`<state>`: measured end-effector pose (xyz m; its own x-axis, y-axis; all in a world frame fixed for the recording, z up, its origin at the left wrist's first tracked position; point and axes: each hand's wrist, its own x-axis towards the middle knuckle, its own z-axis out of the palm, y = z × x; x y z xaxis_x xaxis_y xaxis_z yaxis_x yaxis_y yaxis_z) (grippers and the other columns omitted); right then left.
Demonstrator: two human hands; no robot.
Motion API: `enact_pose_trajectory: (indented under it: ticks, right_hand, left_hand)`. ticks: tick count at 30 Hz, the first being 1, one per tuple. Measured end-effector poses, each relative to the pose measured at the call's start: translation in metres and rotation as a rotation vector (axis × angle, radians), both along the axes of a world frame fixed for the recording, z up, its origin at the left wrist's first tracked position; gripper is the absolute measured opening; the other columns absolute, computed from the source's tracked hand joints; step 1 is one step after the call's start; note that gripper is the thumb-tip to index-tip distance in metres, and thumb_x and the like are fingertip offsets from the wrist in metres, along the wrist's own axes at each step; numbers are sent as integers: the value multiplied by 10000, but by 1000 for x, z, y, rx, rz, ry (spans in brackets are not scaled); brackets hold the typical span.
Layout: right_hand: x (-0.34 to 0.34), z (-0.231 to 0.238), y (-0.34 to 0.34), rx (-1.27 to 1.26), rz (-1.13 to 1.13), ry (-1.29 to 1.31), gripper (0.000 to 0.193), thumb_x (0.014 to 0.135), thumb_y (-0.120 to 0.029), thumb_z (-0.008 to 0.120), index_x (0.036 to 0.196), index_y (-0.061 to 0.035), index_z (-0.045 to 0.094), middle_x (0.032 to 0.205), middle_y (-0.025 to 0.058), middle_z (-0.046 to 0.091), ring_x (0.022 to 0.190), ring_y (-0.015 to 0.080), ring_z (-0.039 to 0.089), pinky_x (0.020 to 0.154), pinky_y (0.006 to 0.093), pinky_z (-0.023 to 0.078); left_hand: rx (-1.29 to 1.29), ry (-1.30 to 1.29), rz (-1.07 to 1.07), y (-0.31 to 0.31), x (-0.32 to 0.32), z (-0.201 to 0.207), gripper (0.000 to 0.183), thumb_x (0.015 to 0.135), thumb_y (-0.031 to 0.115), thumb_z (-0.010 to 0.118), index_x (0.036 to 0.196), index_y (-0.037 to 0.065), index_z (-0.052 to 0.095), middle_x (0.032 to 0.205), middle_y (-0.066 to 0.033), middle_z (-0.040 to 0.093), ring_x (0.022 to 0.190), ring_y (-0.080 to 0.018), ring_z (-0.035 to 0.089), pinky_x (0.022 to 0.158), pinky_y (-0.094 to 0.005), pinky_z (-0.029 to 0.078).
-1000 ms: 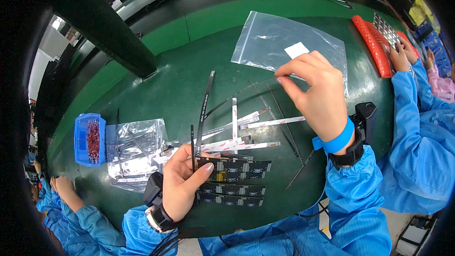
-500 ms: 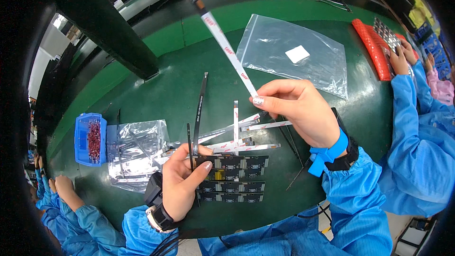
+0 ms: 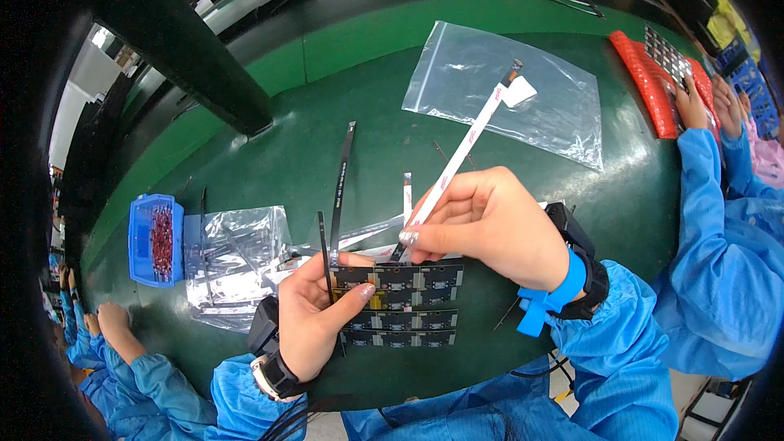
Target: The person assembles electronic strips and plastic components onto circuit boards by hand, taking the components from blue bins.
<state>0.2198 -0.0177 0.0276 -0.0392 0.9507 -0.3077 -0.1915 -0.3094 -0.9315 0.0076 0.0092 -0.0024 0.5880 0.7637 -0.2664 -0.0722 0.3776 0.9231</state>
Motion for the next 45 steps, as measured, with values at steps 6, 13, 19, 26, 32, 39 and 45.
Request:
enact_pose_trajectory:
  ticks: [6,13,19,26,32,39,45]
  right_hand:
    - [-9,-7,-3,42,61,-3,92,766,41,624,854,20,609,793,60,629,743,90,573,659,212,456]
    - [1,-4,4,27,79,-418,156,737,5,649,885,26,606,686,49,635,615,81,589,585,209,462]
    - [16,1,4,168,33,-1155,130,687,-39,674,804,8,642,598,98,610,525,156,608,492,257,445]
    - [-26,-10,0,407,156,-642,157,709,-101,693,835,-14,660,727,79,606,658,164,581,573,274,446]
    - [-35,-8,-2,217,196,-437,162,703,-33,717,829,25,633,826,59,579,753,127,559,649,246,454]
    - [-40,-20,-6,211,101,-371,130,698,-62,711,779,6,636,738,68,595,635,126,578,550,234,462]
    - [-40,-23,-6,321,92,-526,133,684,-54,704,773,9,627,716,68,584,612,134,568,539,233,448]
  left_hand:
    - [-62,-59,-32,-1,-1,1,224,855,-35,528,1077,-64,534,965,-96,633,860,-99,595,763,-217,473]
    - [-91,-93,-50,-2,-1,1,213,880,-24,487,1083,-67,534,980,-106,628,878,-103,592,776,-222,474]
    - [-42,-55,-98,-3,-3,-4,250,912,14,399,1115,-49,530,984,-102,625,893,-108,578,818,-237,452]
    - [-1,-37,-146,-9,-4,-7,287,914,55,381,1147,-65,500,1027,-108,605,935,-104,535,848,-242,413]
    - [151,69,-74,-13,-4,-11,235,918,58,407,1110,-33,509,847,-52,606,788,-45,473,727,-210,409]
    - [236,116,-78,-11,-5,-18,180,909,58,429,1034,-6,542,740,-82,582,685,-57,460,633,-225,418]
    - [228,135,-97,-9,-5,-13,181,906,55,429,1034,-8,541,742,-112,577,679,-76,483,642,-235,427]
